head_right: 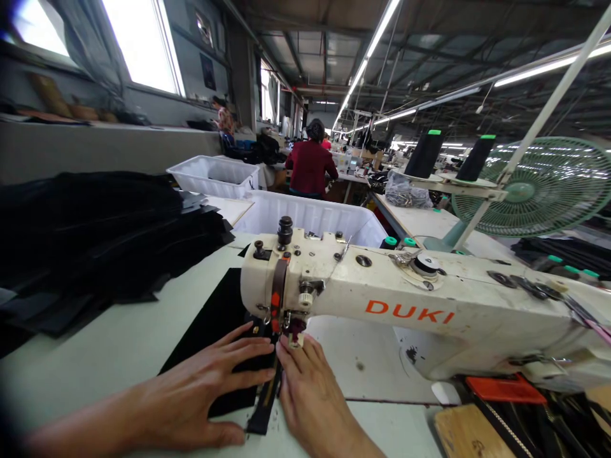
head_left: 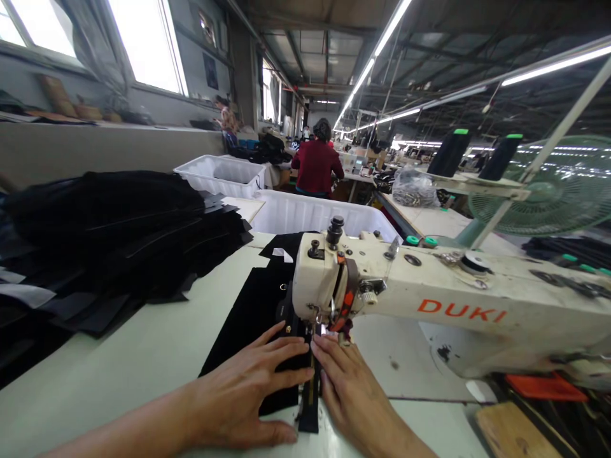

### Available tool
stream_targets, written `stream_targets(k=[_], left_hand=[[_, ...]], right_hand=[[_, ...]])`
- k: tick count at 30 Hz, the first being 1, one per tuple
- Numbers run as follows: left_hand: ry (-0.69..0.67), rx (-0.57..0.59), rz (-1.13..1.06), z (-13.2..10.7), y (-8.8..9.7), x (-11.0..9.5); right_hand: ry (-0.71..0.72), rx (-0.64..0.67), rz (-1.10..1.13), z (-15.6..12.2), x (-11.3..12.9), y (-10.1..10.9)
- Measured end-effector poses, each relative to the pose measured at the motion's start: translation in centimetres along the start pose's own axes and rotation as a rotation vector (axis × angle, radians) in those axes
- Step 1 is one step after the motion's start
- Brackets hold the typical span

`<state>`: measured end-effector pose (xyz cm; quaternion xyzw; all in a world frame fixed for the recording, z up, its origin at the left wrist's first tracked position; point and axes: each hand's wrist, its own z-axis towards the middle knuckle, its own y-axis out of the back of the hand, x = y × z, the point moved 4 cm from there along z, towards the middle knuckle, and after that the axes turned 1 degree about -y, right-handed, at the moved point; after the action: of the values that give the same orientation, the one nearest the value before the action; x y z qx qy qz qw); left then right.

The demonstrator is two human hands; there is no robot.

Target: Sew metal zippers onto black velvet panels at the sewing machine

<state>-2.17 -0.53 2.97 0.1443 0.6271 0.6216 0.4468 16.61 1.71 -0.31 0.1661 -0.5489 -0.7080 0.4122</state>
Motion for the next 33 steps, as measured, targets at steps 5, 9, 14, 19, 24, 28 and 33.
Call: stream_targets(k=[5, 9, 14, 19, 24, 28, 33], left_hand=[[0.05, -0.016, 0.075, 0.2, -0.6, 0.4], [0.052, -0.05, 0.057, -0.4, -0.8, -0.5], [0.075, -0.06, 0.047, -0.6, -1.0, 0.1], [0.144, -0.014, 0.059, -0.2, -1.7, 1.8], [0.155, -0.026, 0.027, -0.1, -2.1, 2.4], [0.167, -0.015, 0.001, -0.3, -1.8, 2.3], [0.056, -0.052, 0.007, 0.6, -2.2, 2.6]], right_hand=[[0.008, -0.048, 0.059, -0.1, 0.1, 0.6], [0.032, -0.065, 0.15, 0.0, 0.6, 1.6], [0.04, -0.107, 0.124, 0.1, 0.8, 1.9], [0.034, -0.129, 0.033, 0.1, 0.4, 1.1], [0.003, -0.094, -0.005, 0.3, 0.4, 0.7], [-0.001, -0.114, -0.02, 0.3, 0.2, 0.6], [0.15, -0.261, -0.095, -0.2, -1.4, -1.3]])
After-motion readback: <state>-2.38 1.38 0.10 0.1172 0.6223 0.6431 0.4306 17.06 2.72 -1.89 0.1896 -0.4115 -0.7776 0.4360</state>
